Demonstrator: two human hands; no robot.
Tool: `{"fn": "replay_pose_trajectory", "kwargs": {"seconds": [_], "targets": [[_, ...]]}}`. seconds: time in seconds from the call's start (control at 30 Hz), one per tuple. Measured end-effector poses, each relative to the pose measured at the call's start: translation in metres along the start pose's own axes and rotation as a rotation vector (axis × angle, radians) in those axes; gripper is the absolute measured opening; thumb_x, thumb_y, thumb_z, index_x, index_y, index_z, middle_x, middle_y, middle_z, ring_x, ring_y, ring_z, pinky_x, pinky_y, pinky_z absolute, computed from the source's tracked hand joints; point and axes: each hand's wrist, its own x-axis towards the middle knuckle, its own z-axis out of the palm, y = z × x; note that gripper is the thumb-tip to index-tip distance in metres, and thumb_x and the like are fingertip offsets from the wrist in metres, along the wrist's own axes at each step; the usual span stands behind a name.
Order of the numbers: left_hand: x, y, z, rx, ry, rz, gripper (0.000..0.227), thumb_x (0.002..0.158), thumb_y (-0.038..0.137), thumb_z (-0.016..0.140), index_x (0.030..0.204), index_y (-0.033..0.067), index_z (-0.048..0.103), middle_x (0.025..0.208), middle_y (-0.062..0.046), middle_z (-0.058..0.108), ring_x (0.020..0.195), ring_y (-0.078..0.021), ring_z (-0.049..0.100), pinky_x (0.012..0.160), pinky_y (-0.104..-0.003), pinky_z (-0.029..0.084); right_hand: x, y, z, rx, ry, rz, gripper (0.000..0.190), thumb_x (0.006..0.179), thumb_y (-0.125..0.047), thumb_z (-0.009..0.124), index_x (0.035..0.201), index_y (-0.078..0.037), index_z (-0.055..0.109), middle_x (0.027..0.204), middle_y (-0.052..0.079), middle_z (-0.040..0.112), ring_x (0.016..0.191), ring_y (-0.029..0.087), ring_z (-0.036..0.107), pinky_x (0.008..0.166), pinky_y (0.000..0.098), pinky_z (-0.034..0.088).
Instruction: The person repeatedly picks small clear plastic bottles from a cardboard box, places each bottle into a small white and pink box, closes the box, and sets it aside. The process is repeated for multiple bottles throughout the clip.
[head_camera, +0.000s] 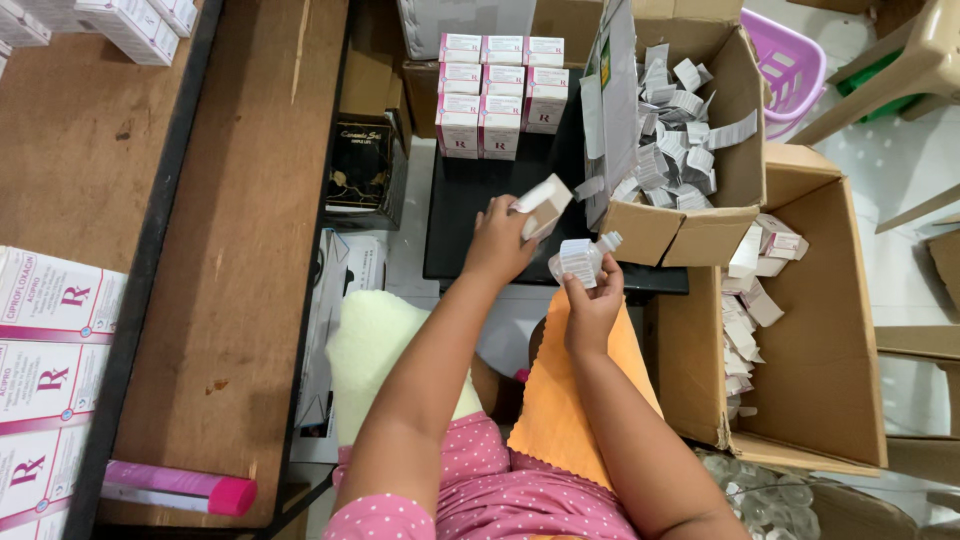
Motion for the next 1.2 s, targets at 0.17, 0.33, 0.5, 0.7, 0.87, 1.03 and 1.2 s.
{"fn": "replay_pose_trajectory", "kwargs": {"seconds": [0.17,0.33,0.5,0.7,0.87,1.03,1.2], "targets": [[-0.031,-0.011,-0.018,-0.170,0.086,0.017,0.062,0.074,0.012,0.086,0.118,0.0044,0.045,0.130,-0.019,0.054,0.113,-0.0453,0.060,0.091,-0.049,0.052,-0.006,-0.015,0.010,-0.027,-0.067,-0.022,0.067,0.086,0.001,0.070,0.146,0.004,0.039,0.125,0.014,0.064,0.110,0.019,0.067,0.089,0.0302,0.057],[-0.057,-0.020,-0.030,-0.205,0.127,-0.097,0.064,0.068,0.011,0.089,0.110,0.0054,0.041,0.122,-0.019,0.056,0.109,-0.0466,0.060,0.085,-0.051,0.052,-0.004,-0.030,0.035,-0.043,-0.246,-0.217,0.068,0.086,0.007,0.070,0.146,0.003,0.038,0.132,0.014,0.060,0.120,0.022,0.064,0.100,0.0329,0.055],[-0.061,-0.024,-0.025,-0.260,0.205,-0.145,0.060,0.074,0.013,0.088,0.113,0.0064,0.042,0.123,-0.020,0.058,0.108,-0.0466,0.061,0.083,-0.052,0.052,0.009,-0.040,0.072,-0.235,-0.432,-0.385,0.066,0.084,0.003,0.075,0.144,0.001,0.046,0.132,0.015,0.061,0.123,0.021,0.063,0.106,0.0331,0.052],[-0.061,-0.026,-0.020,-0.341,0.266,-0.107,0.066,0.077,0.008,0.080,0.130,0.0061,0.041,0.125,-0.023,0.060,0.108,-0.0488,0.061,0.083,-0.053,0.052,0.019,-0.038,0.095,-0.592,-0.470,-0.730,0.068,0.076,-0.001,0.081,0.138,-0.004,0.050,0.143,0.019,0.059,0.134,0.034,0.059,0.112,0.0377,0.048],[-0.056,-0.036,-0.009,-0.301,0.202,-0.177,0.067,0.079,0.012,0.080,0.129,0.0063,0.036,0.128,-0.024,0.059,0.108,-0.0478,0.062,0.084,-0.053,0.053,0.019,-0.025,0.096,-0.570,-0.470,-0.559,0.075,0.078,-0.005,0.079,0.144,-0.002,0.043,0.142,0.020,0.059,0.131,0.033,0.062,0.111,0.0392,0.049],[-0.054,-0.033,-0.001,-0.327,0.301,-0.151,0.068,0.078,0.009,0.077,0.132,0.0056,0.036,0.127,-0.024,0.059,0.106,-0.0476,0.063,0.084,-0.052,0.053,0.022,-0.023,0.098,-0.644,-0.416,-0.498,0.083,0.075,-0.009,0.081,0.147,0.000,0.041,0.139,0.021,0.059,0.128,0.035,0.062,0.109,0.0405,0.049],[-0.054,-0.032,-0.003,-0.369,0.203,-0.235,0.053,0.082,0.011,0.077,0.120,0.0085,0.041,0.124,-0.019,0.063,0.107,-0.0444,0.065,0.083,-0.050,0.054,0.028,-0.029,0.094,-0.732,-0.394,-0.397,0.083,0.072,-0.017,0.083,0.145,-0.003,0.046,0.135,0.018,0.061,0.126,0.034,0.063,0.106,0.0399,0.050]]}}
